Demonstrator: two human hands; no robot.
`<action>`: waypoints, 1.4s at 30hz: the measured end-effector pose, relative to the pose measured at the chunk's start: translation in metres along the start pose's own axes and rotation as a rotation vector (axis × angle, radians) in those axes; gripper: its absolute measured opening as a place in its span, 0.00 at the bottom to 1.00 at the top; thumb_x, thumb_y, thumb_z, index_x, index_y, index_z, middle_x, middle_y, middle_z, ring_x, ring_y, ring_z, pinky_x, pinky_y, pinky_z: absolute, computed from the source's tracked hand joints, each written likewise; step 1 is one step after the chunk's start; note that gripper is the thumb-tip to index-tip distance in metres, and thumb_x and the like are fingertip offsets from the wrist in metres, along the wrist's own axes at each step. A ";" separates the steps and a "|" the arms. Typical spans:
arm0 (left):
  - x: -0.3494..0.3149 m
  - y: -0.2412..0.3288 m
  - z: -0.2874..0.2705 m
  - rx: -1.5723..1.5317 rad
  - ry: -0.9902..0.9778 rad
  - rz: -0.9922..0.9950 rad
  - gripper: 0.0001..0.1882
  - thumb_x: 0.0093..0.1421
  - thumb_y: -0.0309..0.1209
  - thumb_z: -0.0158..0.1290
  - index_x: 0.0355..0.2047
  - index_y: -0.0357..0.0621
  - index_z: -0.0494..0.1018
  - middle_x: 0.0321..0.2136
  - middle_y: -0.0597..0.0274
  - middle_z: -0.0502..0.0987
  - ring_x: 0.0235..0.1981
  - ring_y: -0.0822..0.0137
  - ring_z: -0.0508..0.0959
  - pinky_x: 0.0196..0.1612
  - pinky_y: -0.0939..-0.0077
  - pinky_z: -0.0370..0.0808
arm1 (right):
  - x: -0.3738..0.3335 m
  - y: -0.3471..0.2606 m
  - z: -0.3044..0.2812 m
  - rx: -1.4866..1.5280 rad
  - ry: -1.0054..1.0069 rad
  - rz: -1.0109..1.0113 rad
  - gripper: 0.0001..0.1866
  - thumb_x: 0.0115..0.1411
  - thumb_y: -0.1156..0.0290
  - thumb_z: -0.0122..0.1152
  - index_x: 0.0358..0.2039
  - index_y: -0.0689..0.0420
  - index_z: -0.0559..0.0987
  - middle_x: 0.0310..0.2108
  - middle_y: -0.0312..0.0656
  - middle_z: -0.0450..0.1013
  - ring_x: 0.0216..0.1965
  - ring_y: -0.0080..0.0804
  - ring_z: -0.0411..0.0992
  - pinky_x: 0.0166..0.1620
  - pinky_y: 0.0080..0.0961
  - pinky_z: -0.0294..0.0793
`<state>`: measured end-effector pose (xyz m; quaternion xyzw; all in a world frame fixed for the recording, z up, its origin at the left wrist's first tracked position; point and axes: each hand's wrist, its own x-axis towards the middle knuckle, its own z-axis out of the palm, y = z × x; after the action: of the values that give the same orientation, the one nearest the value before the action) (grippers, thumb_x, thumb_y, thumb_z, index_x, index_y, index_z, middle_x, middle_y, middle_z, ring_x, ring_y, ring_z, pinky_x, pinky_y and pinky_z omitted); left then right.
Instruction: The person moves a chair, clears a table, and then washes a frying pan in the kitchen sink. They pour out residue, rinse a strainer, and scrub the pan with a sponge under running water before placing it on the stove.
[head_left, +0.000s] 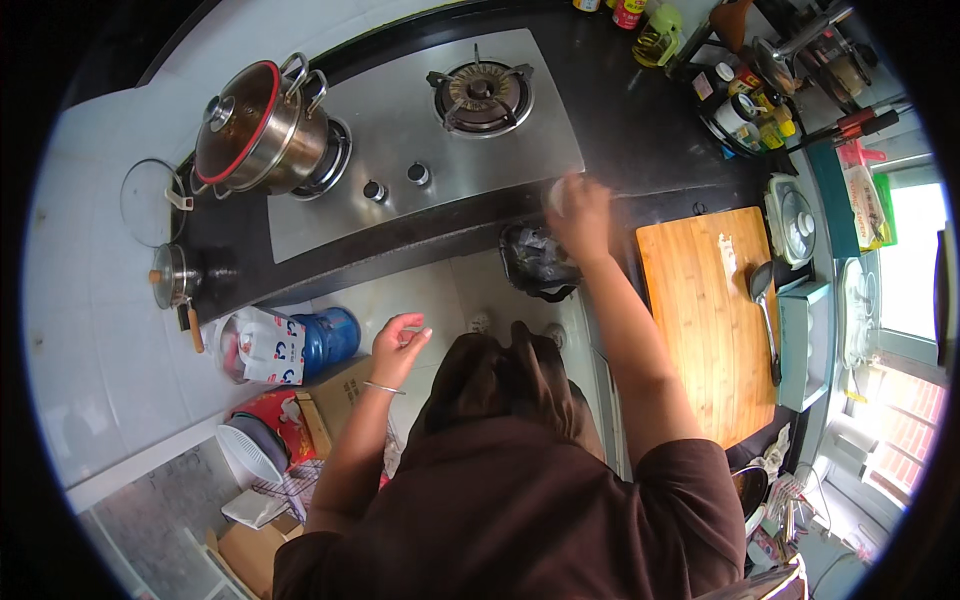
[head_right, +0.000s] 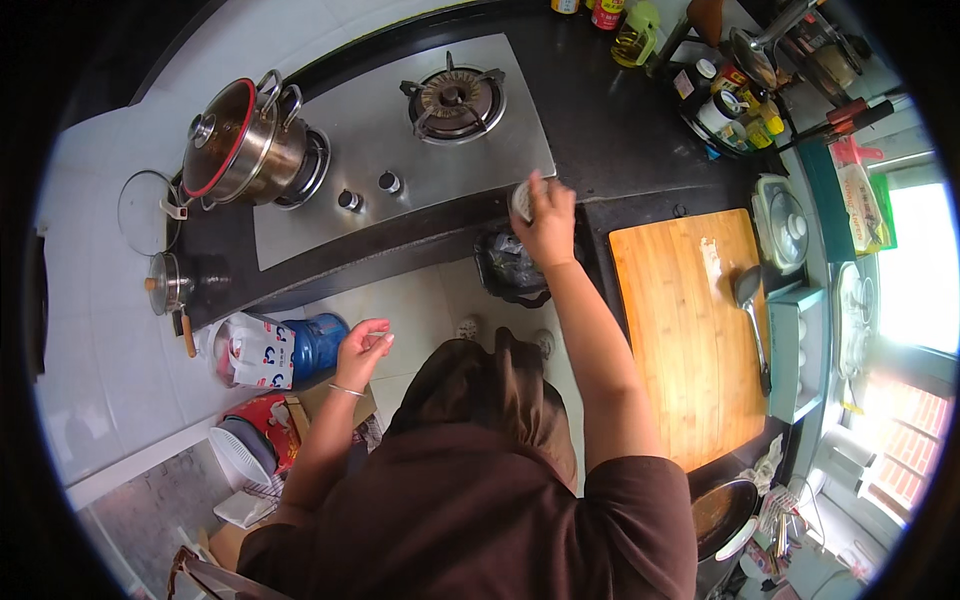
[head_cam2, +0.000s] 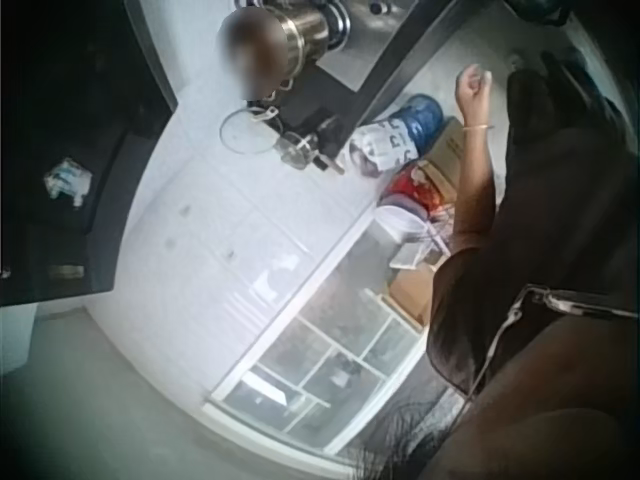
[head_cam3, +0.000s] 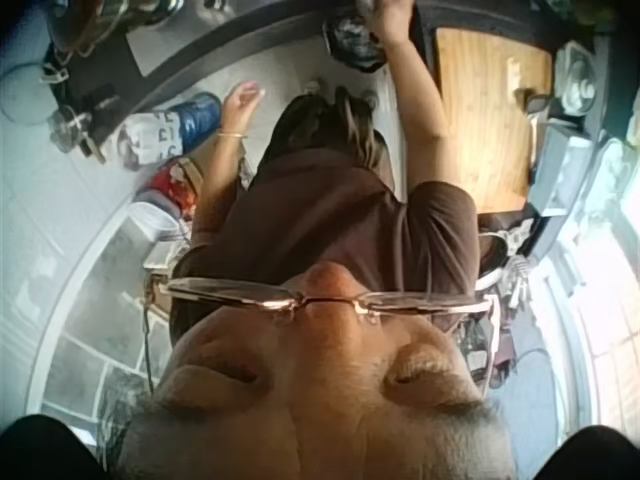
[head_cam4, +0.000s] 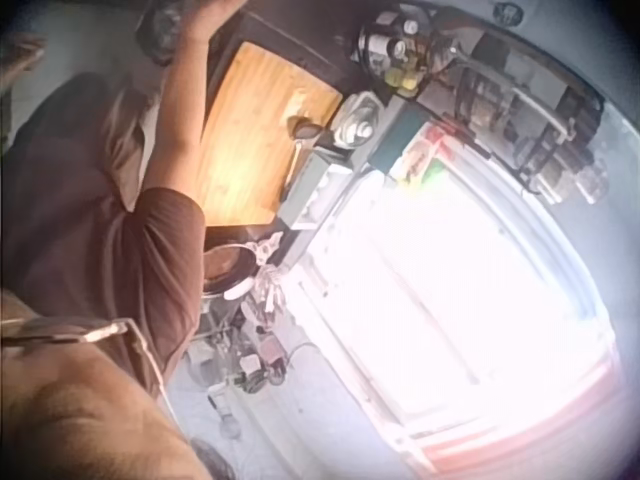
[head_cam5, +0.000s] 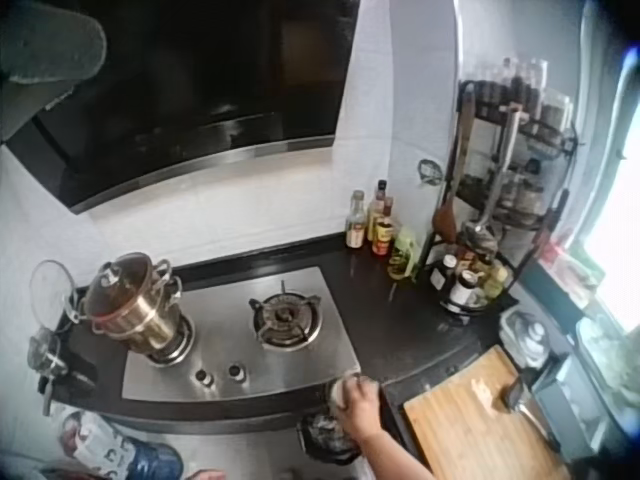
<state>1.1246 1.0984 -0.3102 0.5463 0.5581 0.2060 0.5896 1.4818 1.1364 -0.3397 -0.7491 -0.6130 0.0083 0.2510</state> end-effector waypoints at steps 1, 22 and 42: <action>0.002 0.001 0.002 0.006 -0.007 0.024 0.15 0.53 0.28 0.56 0.42 0.37 0.70 0.31 0.64 0.74 0.26 0.77 0.73 0.30 0.84 0.71 | 0.003 0.000 -0.001 -0.043 -0.131 0.000 0.39 0.36 0.71 0.68 0.53 0.59 0.66 0.40 0.49 0.65 0.41 0.48 0.63 0.47 0.35 0.66; 0.021 0.032 0.025 -0.139 -0.104 0.033 0.17 0.53 0.28 0.56 0.43 0.38 0.70 0.37 0.60 0.74 0.29 0.77 0.73 0.32 0.84 0.70 | -0.002 -0.003 -0.067 1.615 -0.046 0.630 0.28 0.55 0.51 0.47 0.50 0.59 0.68 0.41 0.48 0.68 0.35 0.36 0.69 0.34 0.29 0.70; 0.025 0.146 0.095 -0.197 -0.225 0.322 0.13 0.51 0.23 0.57 0.38 0.37 0.70 0.30 0.64 0.73 0.27 0.79 0.72 0.28 0.88 0.71 | -0.048 -0.046 -0.132 2.178 -0.220 0.605 0.37 0.60 0.42 0.26 0.51 0.63 0.66 0.38 0.44 0.72 0.31 0.32 0.71 0.28 0.23 0.68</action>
<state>1.2698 1.1267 -0.2142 0.5876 0.3715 0.2891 0.6581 1.4698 1.0494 -0.2204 -0.2450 -0.0921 0.6630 0.7014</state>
